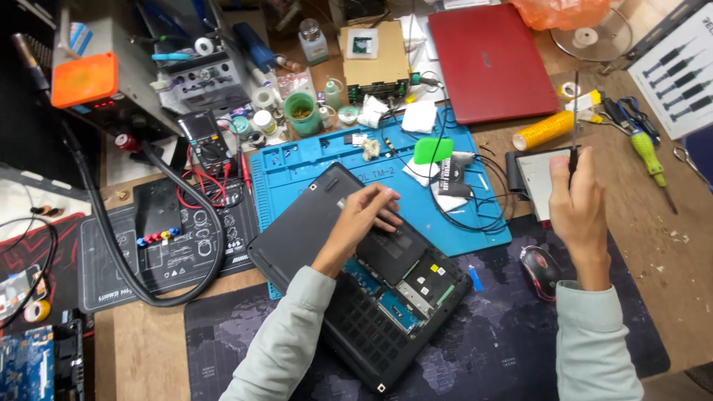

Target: Disassembling a laptop by removing back covers, screws, and the optical drive

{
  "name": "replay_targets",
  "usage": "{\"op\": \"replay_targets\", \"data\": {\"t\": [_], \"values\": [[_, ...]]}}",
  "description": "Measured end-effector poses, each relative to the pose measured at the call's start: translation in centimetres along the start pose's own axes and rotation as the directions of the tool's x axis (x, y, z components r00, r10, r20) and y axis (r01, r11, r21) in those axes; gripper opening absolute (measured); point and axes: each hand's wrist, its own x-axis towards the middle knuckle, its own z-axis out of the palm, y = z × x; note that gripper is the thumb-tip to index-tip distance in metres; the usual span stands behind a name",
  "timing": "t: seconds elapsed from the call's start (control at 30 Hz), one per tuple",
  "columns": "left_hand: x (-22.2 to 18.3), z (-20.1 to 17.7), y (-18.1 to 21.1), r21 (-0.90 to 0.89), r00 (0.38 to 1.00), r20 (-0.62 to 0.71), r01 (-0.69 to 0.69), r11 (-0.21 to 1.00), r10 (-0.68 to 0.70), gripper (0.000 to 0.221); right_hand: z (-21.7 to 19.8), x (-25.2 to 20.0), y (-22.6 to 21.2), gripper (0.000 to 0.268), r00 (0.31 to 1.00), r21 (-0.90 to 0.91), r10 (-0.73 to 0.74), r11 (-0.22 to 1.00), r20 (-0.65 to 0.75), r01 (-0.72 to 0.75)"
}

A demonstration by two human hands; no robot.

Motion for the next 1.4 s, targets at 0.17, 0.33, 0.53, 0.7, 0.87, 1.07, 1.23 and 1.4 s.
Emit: {"op": "replay_targets", "data": {"t": [0.17,0.33,0.53,0.7,0.87,1.07,1.23,1.4], "values": [[-1.7,-4.6,-1.2,0.055,0.973,-0.193,-0.121,0.991,0.129,0.027,1.3,-1.1,-4.2,0.022,0.988,0.143,-0.123,0.984,0.089,0.110],[-3.5,-9.5,-1.3,0.392,0.886,-0.332,-0.182,0.902,0.323,0.022,2.9,-2.1,-9.1,0.030,0.949,0.179,-0.167,0.976,0.268,0.121],[-3.1,-14.6,-4.0,0.803,0.756,-0.297,-0.133,0.581,0.583,0.012,5.8,-2.6,-13.0,0.030,0.893,0.232,-0.366,0.922,0.260,0.311],[-1.8,-16.7,-5.3,0.799,0.878,-0.251,-0.051,0.600,0.408,0.015,6.2,-2.9,-18.1,0.031,0.880,0.348,-0.444,0.862,0.170,0.368],[-2.1,-17.0,-4.8,0.768,0.900,-0.241,-0.052,0.638,0.364,0.016,9.1,-2.7,-20.3,0.048,0.913,0.553,-0.406,0.770,0.041,0.317],[-2.2,-16.9,-5.0,0.793,0.908,-0.211,-0.059,0.607,0.363,0.020,14.1,-2.7,-22.3,0.050,0.877,0.694,-0.471,0.599,-0.099,0.400],[-2.8,-16.6,-4.2,0.800,0.915,-0.190,-0.065,0.596,0.355,0.023,17.2,-2.5,-23.6,0.038,0.806,0.602,-0.558,0.580,-0.198,0.549],[-2.9,-16.5,-3.7,0.795,0.922,-0.178,-0.071,0.603,0.343,0.024,18.1,-2.5,-23.9,0.033,0.774,0.541,-0.622,0.613,-0.118,0.575]]}}
